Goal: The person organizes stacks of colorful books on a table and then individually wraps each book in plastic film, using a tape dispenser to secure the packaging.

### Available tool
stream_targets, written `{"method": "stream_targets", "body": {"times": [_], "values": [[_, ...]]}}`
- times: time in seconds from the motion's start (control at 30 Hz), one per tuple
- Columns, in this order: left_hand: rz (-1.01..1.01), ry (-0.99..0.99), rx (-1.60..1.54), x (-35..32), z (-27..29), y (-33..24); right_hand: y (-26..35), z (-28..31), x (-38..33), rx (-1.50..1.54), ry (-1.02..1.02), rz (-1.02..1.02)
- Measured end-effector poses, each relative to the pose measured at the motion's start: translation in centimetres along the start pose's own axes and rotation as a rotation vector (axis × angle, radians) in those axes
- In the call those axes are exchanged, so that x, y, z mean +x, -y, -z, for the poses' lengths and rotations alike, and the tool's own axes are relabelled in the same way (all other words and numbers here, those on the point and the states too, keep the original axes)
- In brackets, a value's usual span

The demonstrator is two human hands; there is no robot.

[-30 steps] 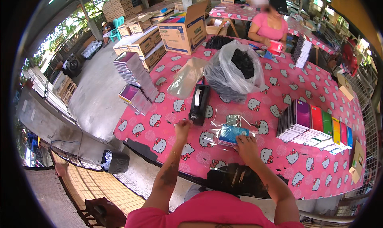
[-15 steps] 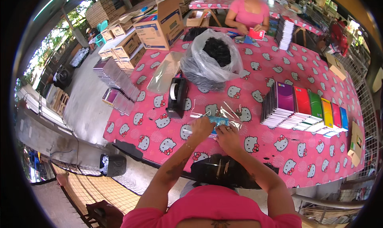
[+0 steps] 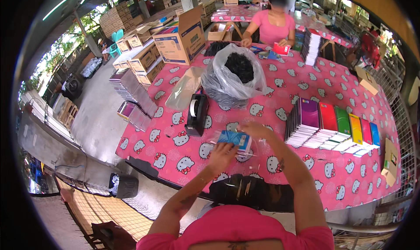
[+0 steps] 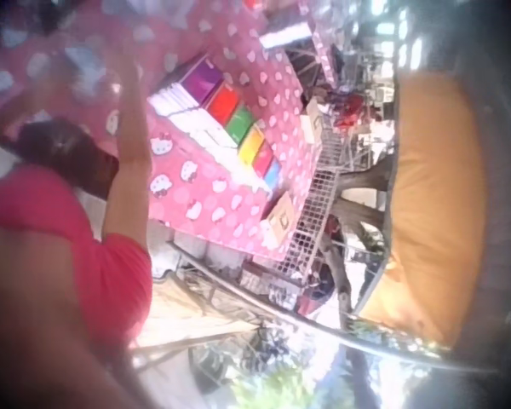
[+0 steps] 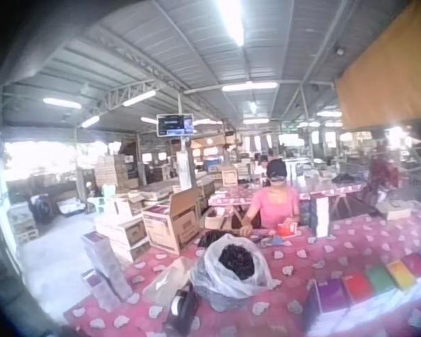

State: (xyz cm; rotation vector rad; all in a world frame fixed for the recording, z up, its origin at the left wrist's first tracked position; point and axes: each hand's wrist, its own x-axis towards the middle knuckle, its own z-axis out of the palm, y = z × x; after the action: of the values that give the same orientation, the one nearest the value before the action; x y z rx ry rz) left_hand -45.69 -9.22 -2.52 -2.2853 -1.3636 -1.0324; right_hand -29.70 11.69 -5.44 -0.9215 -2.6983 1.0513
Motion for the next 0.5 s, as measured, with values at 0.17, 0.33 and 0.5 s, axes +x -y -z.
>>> {"method": "stream_targets", "body": {"times": [0.17, 0.33, 0.5], "values": [[0.663, 0.019, -0.454, -3.5, 1.3, 3.3, 4.3, 5.0, -2.4, 0.782, 0.303, -0.428], [0.765, -0.001, -0.274, -6.0, 0.1, 6.1, 7.2, 0.9, -6.7, 0.472, -0.293, 0.033], [1.109, -0.049, -0.063, -9.3, 8.5, 18.5, 16.0, 2.7, -8.9, -0.243, -0.457, 0.515]]}}
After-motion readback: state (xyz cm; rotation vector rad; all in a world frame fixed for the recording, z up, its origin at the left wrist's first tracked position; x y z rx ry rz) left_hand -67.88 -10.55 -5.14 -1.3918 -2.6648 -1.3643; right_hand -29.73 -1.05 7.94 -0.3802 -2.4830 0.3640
